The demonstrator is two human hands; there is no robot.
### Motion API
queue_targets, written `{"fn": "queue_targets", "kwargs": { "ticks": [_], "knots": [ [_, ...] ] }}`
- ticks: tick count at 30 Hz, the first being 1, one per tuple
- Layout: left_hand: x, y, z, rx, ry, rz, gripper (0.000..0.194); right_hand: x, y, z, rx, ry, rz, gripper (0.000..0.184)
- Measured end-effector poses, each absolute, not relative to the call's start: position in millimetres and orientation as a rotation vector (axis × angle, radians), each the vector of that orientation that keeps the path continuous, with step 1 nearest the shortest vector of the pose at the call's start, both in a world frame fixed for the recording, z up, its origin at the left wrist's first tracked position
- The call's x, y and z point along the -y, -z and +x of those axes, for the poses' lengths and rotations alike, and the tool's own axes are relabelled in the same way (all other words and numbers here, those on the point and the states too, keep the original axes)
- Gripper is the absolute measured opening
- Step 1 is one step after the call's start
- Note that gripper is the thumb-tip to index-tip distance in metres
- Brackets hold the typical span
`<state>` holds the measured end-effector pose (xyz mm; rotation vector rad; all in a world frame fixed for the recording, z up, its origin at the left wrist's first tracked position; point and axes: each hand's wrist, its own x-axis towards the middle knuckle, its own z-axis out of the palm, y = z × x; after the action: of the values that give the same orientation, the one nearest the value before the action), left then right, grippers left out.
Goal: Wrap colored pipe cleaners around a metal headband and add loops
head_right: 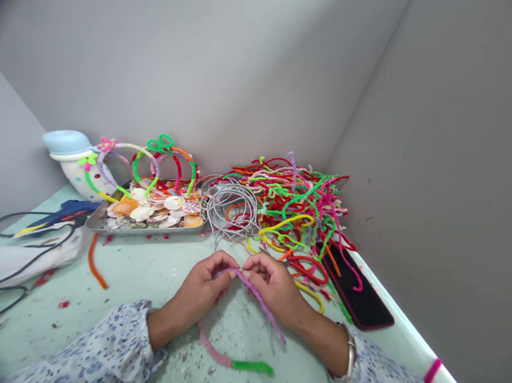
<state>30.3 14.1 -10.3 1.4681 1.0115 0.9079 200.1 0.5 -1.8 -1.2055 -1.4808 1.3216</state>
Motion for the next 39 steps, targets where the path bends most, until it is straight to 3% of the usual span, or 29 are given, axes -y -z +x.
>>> {"fn": "queue_targets", "kwargs": {
  "ticks": [27, 34, 39],
  "knots": [
    [-7, 6, 26, -1.104, -0.983, 1.792, 0.017, 1, 4, 201, 1.5, -1.247, -1.361, 0.012],
    [-6, 1, 26, -1.068, -0.933, 1.652, 0.011, 3, 4, 202, 1.539, -1.192, -1.311, 0.011],
    [-10, 2, 28, -1.051, -0.925, 1.451, 0.019, 3, 4, 201, 1.574, -1.175, -1.292, 0.011]
  ]
}}
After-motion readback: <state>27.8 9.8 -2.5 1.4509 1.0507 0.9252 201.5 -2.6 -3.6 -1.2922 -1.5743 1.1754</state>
